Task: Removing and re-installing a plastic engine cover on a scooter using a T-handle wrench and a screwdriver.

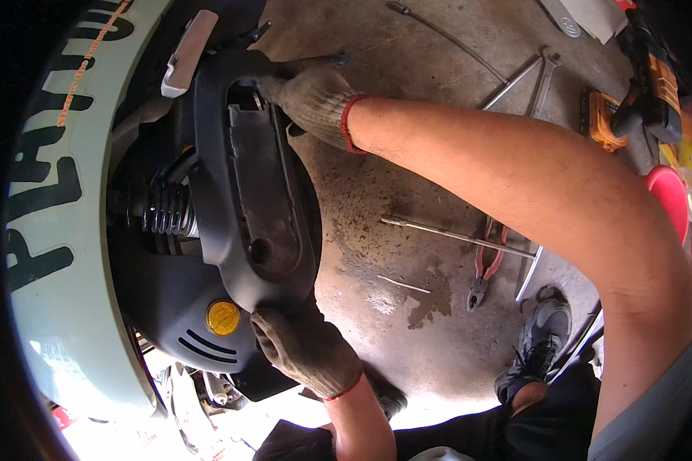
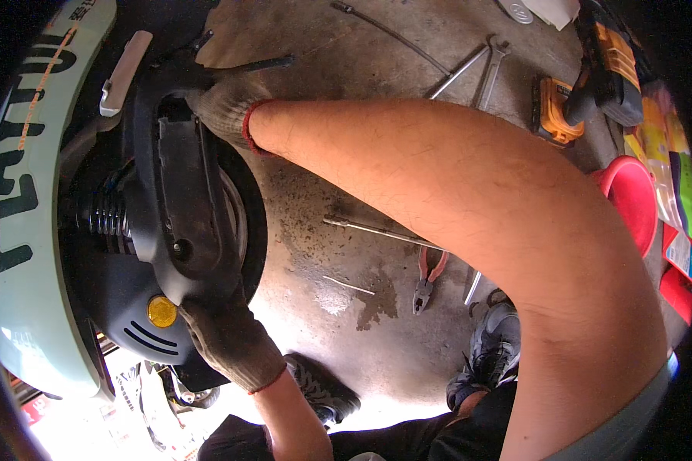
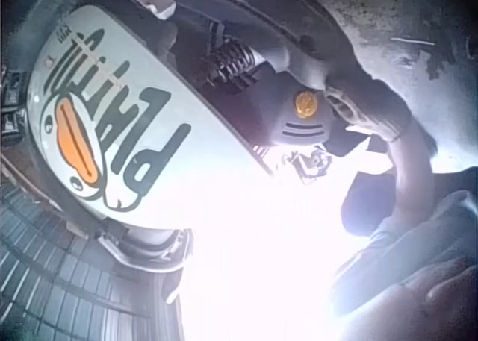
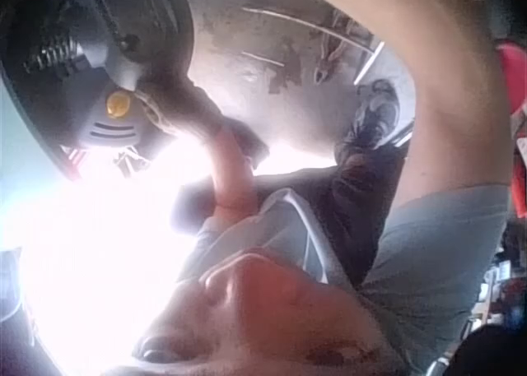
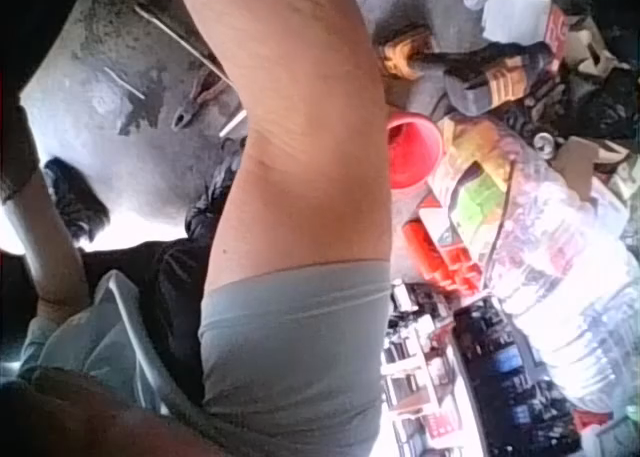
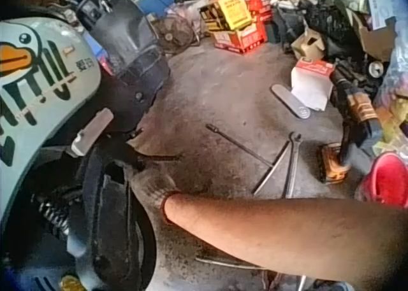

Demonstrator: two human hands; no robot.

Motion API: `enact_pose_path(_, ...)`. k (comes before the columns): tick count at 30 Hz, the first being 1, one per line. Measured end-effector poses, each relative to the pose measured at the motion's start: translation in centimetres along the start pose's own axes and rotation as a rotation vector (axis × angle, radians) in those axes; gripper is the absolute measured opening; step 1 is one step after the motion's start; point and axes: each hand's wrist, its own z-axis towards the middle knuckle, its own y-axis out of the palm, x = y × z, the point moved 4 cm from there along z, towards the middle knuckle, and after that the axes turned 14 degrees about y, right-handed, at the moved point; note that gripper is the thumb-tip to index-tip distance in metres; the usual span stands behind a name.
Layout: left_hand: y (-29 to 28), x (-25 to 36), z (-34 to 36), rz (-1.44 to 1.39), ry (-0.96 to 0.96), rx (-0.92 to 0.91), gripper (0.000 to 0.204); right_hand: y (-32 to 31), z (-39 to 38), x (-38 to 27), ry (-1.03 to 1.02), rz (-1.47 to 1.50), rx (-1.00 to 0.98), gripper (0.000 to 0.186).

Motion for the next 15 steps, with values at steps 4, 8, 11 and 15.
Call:
enact_pose_path(4, 0.5, -0.9, -0.1, -0.569, -0.383, 0.268, 0.045, -0.1, 0.0, 0.0, -0.051, -0.06, 0.03, 0.043)
enact_pose_path(8, 0.5, -0.6, -0.1, -0.448, -0.421, 0.195, 0.039, -0.2, 0.6, 0.1, -0.025, -0.098, 0.045, 0.045)
enact_pose_path(11, 0.6, -0.4, 0.2, -0.204, -0.184, 0.083, 0.044, -0.3, 0.3, 0.2, -0.106, -0.028, 0.109, 0.045)
enact_pose_path(15, 0.3, 0.1, 0.1, 0.319, 0.096, -0.122, 0.052, -0.1, 0.1, -0.1, -0.175, -0.003, 0.132, 0.046)
